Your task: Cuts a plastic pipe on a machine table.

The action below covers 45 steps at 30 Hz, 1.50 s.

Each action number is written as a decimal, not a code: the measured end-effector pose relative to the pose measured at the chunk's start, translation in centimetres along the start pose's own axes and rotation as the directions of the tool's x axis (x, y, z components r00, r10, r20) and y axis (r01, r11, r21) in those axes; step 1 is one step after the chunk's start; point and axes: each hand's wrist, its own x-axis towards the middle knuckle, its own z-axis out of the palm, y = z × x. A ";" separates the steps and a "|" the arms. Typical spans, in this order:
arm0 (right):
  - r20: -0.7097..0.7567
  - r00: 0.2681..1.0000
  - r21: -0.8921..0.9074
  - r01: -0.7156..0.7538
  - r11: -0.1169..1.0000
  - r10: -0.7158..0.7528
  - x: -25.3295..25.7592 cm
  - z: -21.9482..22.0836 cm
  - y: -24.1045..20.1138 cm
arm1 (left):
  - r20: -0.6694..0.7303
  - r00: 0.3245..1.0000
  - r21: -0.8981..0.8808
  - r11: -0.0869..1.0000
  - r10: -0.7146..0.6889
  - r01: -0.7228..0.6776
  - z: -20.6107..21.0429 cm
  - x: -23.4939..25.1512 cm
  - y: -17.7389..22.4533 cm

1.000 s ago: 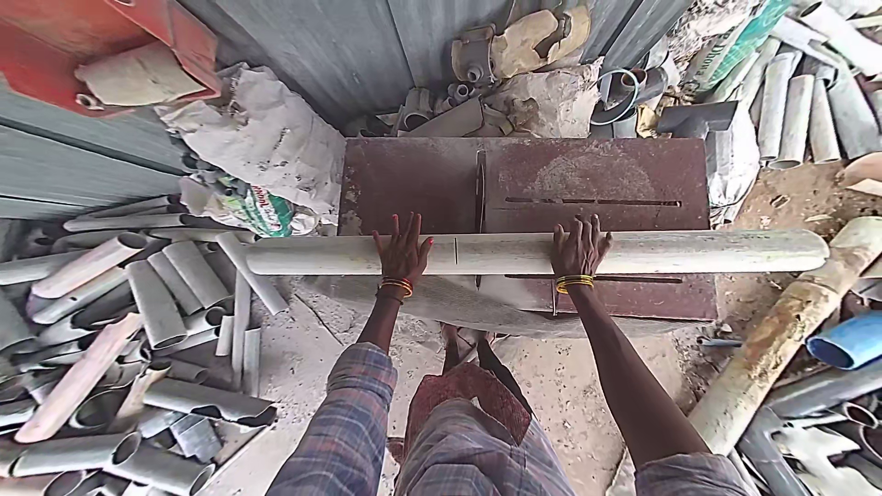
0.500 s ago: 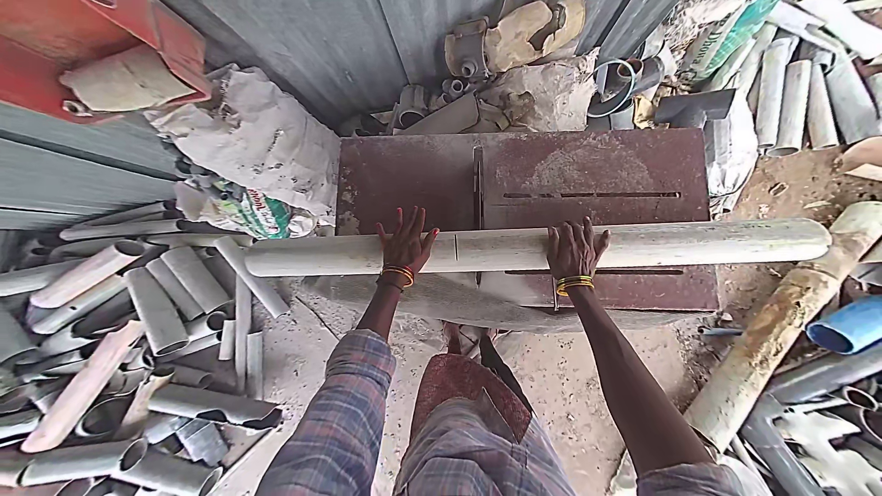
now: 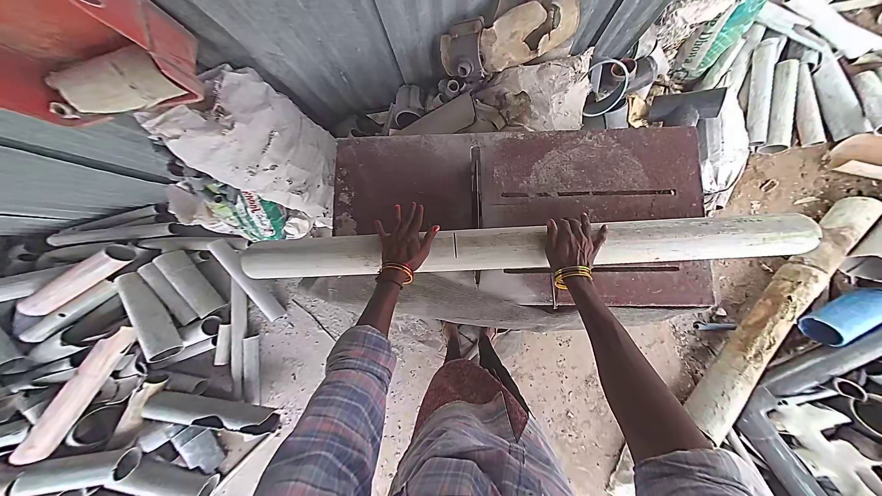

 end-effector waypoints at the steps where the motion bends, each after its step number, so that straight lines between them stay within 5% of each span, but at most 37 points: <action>1: 0.007 1.000 -0.002 -0.003 1.000 0.003 0.0 -0.1 0.0 | -0.001 1.000 0.001 1.000 0.001 -0.001 0.0 0.0 0.0; 20: 0.010 1.000 0.005 -0.017 1.000 0.017 0.8 0.1 -0.2 | -0.038 0.999 -0.081 0.996 -0.034 0.030 -0.4 0.6 0.3; 45: 0.189 0.981 -0.060 -0.032 0.998 0.042 3.0 -1.0 -0.7 | 0.238 0.968 -0.034 0.995 -0.082 0.092 -2.0 2.8 0.5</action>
